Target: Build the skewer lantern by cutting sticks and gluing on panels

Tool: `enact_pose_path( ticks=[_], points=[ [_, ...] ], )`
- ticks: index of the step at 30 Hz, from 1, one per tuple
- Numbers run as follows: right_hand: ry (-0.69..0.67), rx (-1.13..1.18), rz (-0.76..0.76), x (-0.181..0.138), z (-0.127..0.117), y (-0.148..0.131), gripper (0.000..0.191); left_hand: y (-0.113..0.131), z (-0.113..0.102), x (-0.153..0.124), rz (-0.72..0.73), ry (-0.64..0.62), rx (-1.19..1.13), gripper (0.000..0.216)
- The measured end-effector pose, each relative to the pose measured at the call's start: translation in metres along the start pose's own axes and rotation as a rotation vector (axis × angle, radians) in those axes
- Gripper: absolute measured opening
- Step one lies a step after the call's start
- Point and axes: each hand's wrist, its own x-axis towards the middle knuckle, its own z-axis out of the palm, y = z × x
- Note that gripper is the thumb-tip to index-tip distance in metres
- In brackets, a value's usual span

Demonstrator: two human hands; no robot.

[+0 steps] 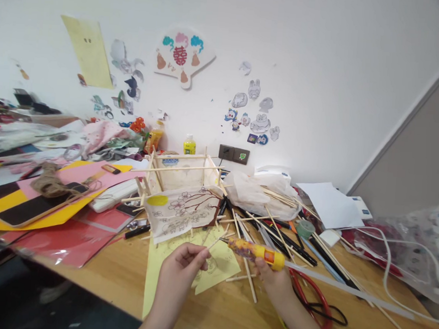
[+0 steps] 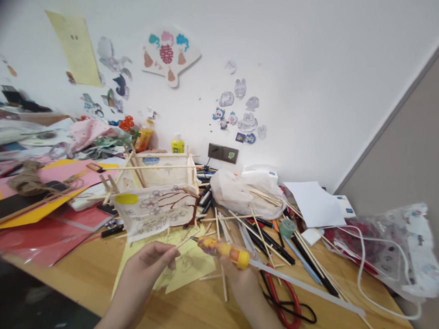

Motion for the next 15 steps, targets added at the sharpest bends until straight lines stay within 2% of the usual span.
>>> enact_pose_path(
  ticks=[15],
  points=[
    [0.022,-0.062,0.059,0.0008,-0.0017,-0.0036,0.057,-0.0033,-0.0029,0.0015,-0.034,-0.005,-0.062,0.026]
  ],
)
